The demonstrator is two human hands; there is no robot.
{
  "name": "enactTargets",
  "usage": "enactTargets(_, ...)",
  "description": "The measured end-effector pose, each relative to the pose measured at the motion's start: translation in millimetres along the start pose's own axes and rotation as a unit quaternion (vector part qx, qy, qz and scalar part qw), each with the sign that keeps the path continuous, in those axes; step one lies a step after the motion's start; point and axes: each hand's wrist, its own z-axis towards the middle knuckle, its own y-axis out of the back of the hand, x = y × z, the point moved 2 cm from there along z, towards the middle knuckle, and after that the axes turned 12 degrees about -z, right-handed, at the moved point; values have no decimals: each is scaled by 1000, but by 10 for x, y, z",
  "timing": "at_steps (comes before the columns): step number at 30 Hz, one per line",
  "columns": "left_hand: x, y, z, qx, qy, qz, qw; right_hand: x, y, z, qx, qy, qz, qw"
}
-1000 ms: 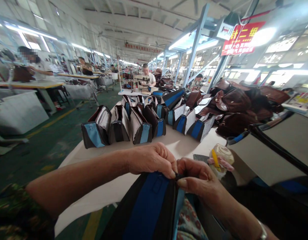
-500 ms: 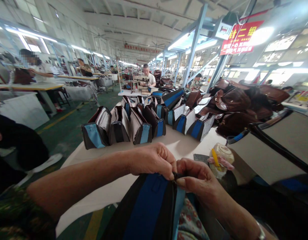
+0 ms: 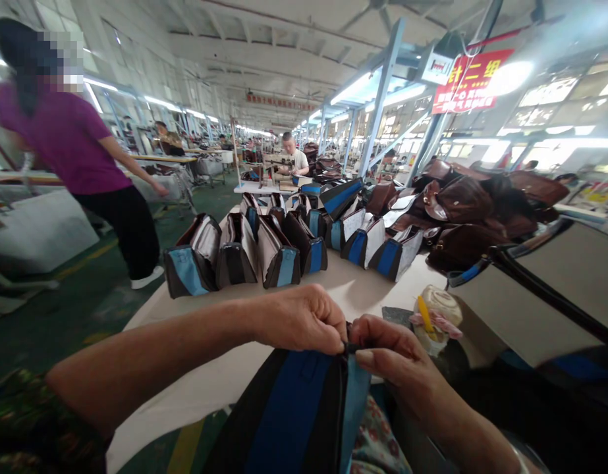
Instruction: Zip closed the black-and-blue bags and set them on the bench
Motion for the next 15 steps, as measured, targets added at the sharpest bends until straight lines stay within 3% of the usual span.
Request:
enactTargets(4,-38,-28,-10,-12,-21,54,998,79,-6,2,-11,28,-97,995)
enactTargets(9,-101,-113,-37,-37,-107,140,984,129,-39,-15,-62,79,-225,969)
enactTargets(12,-122,-82,-45,-26,-96,127,987,180,-62,-65,-101,207,-339,912)
enactTargets(15,-112,17,-22,12,-18,38,999,209,-84,-121,-108,351,-441,819)
